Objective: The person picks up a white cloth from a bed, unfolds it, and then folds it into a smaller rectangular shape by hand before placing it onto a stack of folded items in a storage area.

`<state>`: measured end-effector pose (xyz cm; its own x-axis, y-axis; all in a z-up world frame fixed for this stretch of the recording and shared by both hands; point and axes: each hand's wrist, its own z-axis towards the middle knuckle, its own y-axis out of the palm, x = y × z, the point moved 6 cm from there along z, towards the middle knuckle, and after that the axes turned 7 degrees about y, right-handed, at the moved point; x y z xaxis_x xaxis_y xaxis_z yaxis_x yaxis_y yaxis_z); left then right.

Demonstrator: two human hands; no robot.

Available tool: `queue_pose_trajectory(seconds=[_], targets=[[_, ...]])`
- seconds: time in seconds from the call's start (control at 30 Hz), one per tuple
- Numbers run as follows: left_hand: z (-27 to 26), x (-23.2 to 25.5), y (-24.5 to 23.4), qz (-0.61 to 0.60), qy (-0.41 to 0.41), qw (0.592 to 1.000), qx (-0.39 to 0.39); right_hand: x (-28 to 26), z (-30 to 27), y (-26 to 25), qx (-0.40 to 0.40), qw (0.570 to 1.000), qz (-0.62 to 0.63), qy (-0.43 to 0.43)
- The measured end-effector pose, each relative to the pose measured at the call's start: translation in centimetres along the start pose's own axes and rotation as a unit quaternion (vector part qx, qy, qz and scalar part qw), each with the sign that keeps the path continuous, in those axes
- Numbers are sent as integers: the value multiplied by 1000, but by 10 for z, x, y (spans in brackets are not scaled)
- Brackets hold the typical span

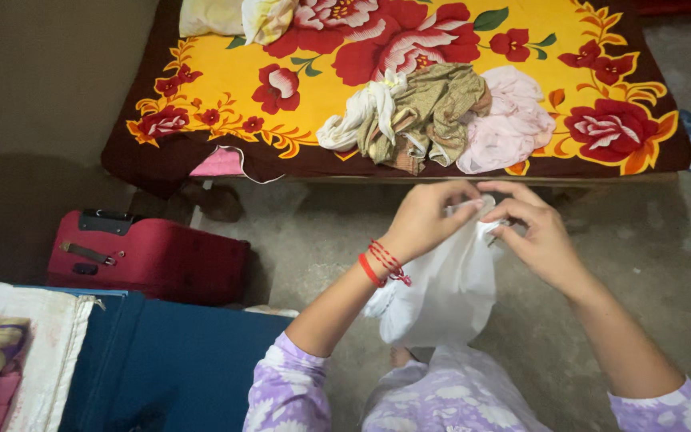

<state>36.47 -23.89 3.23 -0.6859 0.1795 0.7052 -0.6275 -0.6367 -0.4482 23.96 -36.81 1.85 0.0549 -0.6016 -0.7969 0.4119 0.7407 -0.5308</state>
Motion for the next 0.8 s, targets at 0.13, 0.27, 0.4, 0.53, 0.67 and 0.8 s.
queue_pose_trajectory(seconds=[0.13, 0.27, 0.4, 0.53, 0.67, 0.8], targets=[[0, -5, 6, -35, -53, 996, -57, 22, 10, 11, -17, 999, 40, 31], [-3, -18, 5, -57, -86, 994, -35, 31, 22, 10, -42, 998, 16, 46], [-4, -33, -3, -62, -78, 995, -20, 34, 40, -7, -44, 998, -15, 31], [-3, -45, -10, -113, -128, 983, -67, 38, 57, -30, -64, 997, -23, 19], [-2, -46, -9, -110, -143, 979, -95, 48, 68, -53, -56, 997, -49, 33], [5, -47, -10, -151, -153, 975, -52, 52, 78, -69, -57, 997, -41, -18]])
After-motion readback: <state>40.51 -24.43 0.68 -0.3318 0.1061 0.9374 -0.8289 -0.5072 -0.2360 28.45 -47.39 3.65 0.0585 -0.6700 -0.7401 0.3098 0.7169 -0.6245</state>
